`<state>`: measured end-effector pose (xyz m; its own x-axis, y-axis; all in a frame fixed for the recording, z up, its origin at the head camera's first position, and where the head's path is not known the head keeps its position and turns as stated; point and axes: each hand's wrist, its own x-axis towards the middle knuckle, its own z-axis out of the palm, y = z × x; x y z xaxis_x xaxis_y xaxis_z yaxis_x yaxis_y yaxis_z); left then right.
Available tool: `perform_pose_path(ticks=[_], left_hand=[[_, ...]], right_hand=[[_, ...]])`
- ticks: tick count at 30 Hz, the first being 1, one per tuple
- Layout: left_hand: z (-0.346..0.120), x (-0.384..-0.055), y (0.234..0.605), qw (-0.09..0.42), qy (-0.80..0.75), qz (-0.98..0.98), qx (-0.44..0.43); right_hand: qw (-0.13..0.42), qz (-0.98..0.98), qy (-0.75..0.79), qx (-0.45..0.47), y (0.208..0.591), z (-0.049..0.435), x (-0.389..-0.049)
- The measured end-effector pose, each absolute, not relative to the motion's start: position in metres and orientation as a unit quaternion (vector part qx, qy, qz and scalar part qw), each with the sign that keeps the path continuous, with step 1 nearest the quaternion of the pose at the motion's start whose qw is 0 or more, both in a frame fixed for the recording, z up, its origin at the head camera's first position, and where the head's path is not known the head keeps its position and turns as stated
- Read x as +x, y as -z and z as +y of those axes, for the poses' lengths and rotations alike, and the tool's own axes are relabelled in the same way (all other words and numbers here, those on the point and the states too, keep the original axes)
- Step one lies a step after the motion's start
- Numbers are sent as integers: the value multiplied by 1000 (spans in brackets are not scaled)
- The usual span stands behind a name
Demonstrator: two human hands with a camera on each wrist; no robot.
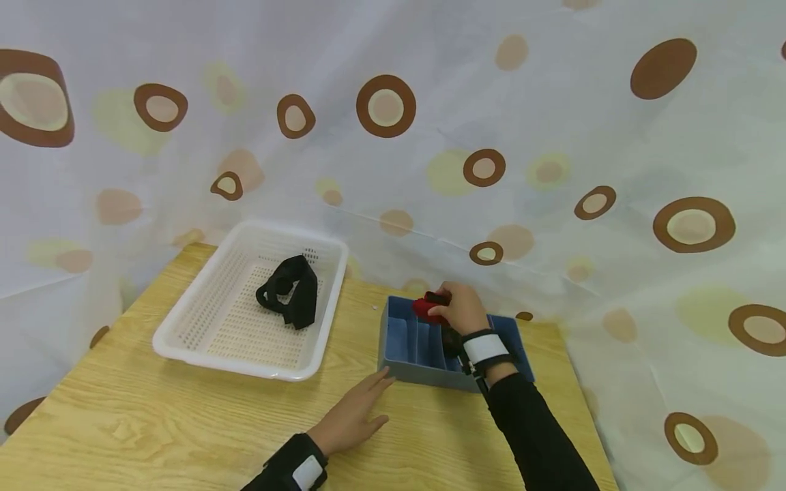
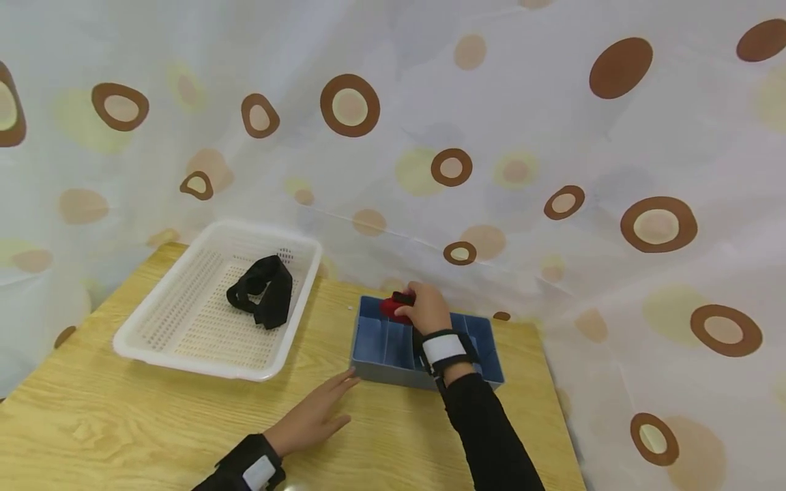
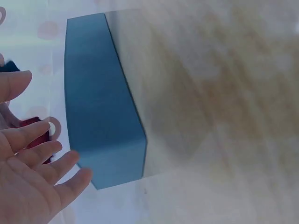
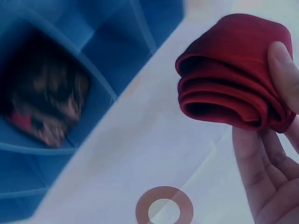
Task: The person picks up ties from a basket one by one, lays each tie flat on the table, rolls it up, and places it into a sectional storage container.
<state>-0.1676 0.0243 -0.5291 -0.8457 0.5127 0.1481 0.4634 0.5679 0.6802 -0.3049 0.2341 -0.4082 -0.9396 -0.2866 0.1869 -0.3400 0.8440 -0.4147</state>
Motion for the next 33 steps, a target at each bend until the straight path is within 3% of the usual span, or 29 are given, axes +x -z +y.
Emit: perform_pose_path(ticks=[5,13,20,26,33], left_hand=[[28,-176,528,18,-346,893,288],[30,-188,526,33,-297,907,298],[29,-190,528,45,-291,910,291],[28,-189,530,38,-303,909,285],[32,-189,528,48,-311,906,285]], right_hand=[[43,-984,-101,140,412,225,-330],[79,-987,-3,140,420,254,-339],[-16,-996,-73,51,410,331,-343],[-89,-991,-86,59,419,361,-335],[13,-998,-39,41,416,367,-329]])
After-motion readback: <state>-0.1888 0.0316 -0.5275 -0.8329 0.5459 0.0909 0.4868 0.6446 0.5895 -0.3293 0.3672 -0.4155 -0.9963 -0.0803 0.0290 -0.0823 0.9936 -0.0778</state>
